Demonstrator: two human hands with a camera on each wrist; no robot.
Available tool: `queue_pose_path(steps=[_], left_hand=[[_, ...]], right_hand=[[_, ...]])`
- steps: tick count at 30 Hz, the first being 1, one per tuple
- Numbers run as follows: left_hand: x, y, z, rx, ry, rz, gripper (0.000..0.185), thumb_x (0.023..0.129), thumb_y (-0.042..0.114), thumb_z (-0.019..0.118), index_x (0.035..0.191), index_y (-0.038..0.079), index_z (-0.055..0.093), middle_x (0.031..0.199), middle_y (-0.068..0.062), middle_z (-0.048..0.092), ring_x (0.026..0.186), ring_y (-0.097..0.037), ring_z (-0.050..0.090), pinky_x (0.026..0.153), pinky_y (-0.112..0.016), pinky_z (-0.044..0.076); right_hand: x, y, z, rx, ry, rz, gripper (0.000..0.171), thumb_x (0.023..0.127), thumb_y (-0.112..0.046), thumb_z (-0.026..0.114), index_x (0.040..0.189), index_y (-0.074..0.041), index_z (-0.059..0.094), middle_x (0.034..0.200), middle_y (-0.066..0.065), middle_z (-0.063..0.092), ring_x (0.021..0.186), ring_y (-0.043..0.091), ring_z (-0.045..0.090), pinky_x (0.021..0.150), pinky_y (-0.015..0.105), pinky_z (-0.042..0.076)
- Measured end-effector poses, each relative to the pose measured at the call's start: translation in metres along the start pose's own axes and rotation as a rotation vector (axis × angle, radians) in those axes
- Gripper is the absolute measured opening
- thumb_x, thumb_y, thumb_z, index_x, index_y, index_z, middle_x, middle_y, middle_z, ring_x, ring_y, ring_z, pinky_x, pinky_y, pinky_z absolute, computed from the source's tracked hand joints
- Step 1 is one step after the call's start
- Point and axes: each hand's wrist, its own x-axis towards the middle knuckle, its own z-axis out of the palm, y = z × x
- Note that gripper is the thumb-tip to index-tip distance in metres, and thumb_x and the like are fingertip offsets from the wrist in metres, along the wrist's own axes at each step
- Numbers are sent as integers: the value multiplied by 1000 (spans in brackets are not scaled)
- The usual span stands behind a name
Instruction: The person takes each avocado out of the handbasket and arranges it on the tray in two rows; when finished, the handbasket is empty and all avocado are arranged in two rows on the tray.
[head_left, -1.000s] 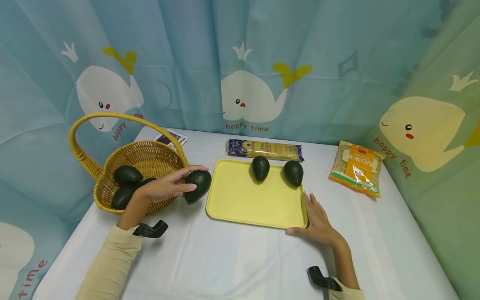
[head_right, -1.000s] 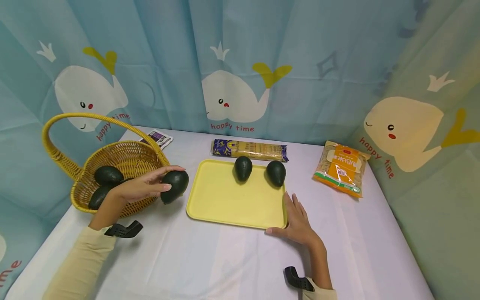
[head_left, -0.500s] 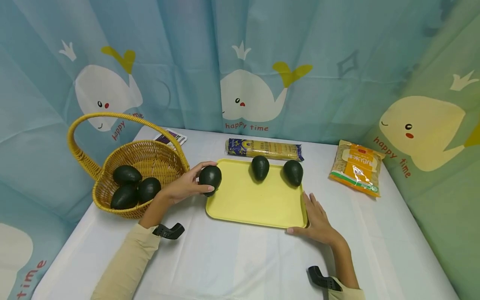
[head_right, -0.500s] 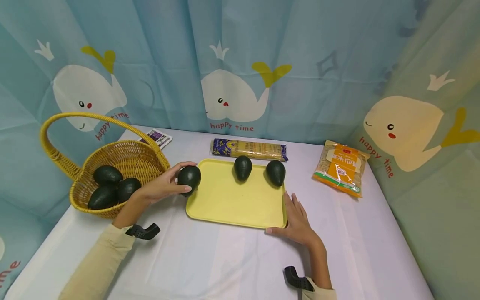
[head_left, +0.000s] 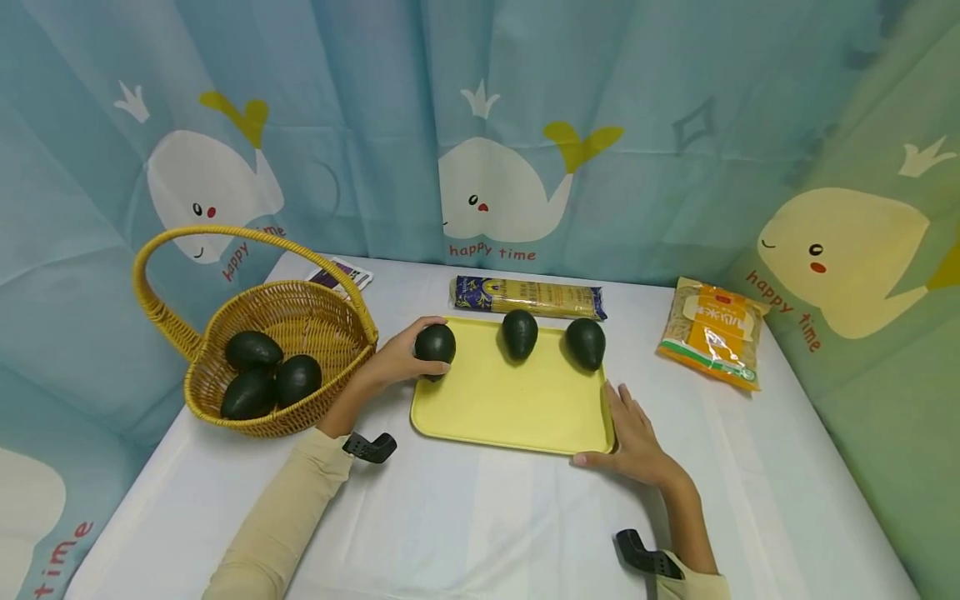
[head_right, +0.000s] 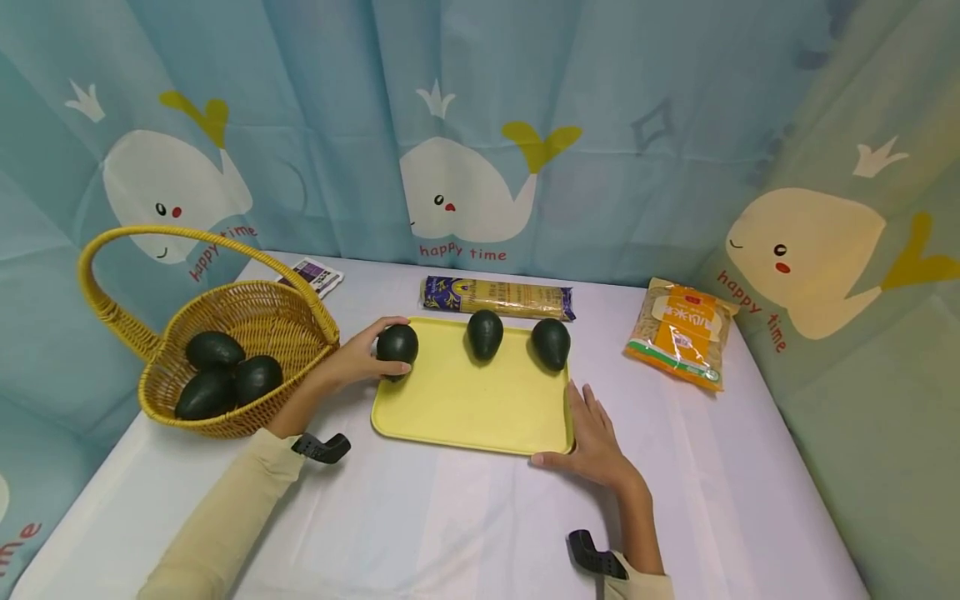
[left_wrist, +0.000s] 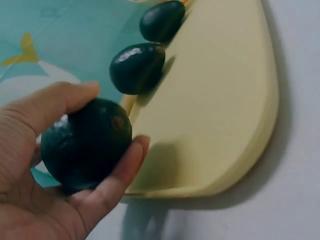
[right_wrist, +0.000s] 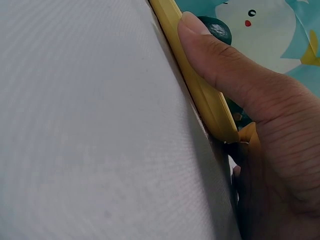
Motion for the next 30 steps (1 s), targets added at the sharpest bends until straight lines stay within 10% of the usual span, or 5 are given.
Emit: queue_pose_path(steps=[7, 30], left_hand=[[25, 5, 6, 262, 27, 41, 80, 82, 26, 79, 149, 22, 36, 143, -21, 43, 124, -41, 52, 95, -54, 49], [62, 3, -1, 438, 104, 28, 77, 79, 39, 81, 145, 25, 43, 134, -17, 44, 117, -38, 53, 82, -44, 57]], right_hand=[[-1, -3, -2, -7, 10, -15, 128, 68, -50, 84, 158, -10, 3, 163, 23, 7, 149, 46, -2, 114, 67, 2], [-2, 0, 0, -11, 19, -13, 128, 68, -50, 84, 158, -9, 4, 162, 25, 8, 149, 46, -2, 113, 68, 3]])
